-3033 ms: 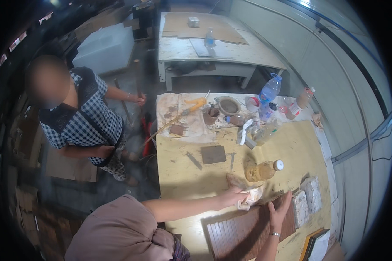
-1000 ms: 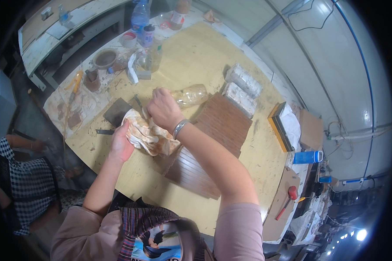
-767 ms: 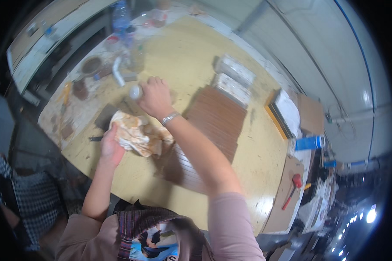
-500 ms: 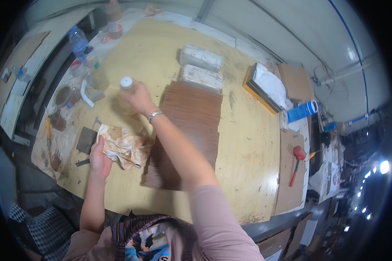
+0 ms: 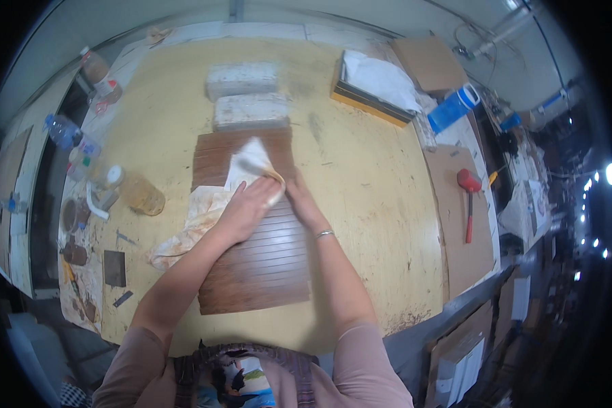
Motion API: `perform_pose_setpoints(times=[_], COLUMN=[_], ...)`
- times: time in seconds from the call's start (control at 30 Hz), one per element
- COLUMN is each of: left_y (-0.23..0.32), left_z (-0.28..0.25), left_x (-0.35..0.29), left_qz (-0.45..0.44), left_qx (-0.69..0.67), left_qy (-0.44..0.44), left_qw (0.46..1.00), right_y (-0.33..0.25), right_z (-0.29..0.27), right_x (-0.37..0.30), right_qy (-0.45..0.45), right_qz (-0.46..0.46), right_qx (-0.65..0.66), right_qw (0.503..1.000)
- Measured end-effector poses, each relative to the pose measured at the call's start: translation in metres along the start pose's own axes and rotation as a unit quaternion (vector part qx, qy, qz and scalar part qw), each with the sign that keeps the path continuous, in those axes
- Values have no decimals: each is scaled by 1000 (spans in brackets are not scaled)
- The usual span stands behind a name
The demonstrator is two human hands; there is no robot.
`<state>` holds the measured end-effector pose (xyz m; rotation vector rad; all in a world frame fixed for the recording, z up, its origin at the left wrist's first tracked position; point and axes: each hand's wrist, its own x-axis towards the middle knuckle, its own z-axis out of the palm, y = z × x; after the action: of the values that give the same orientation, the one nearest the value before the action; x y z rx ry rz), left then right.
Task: The person cleans a grooved wood panel by pouring liquid from a bottle onto a cloth and wiping the wooden surface repeatedly.
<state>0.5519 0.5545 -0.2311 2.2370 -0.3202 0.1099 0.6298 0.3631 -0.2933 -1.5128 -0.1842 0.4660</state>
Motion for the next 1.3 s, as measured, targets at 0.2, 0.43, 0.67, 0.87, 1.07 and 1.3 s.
perform_pose_setpoints(times=[0.2, 0.43, 0.67, 0.87, 1.07, 1.3], left_y=[-61, -18, -82, -66, -113, -99], left_z=[-30, 20, -80, -16, -37, -34], left_x=[-38, -12, -13, 30, 88, 109], left_qz=[-57, 76, -173, 156, -19, -39], left_qx=[299, 234, 267, 334, 401, 279], left_qy=[-15, -83, 62, -79, 16, -19], left_qw=[952, 966, 946, 926, 916, 959], right_y=[7, 13, -7, -23, 5, 14], right_z=[1, 16, 0, -8, -4, -10], right_x=[-1, 10, 24, 111, 136, 131], right_qy=[61, 52, 91, 66, 94, 143], right_qz=[-47, -56, -61, -102, -177, -165], right_qx=[-119, -71, -69, 50, -106, -126], right_qw=[990, 995, 992, 991, 974, 968])
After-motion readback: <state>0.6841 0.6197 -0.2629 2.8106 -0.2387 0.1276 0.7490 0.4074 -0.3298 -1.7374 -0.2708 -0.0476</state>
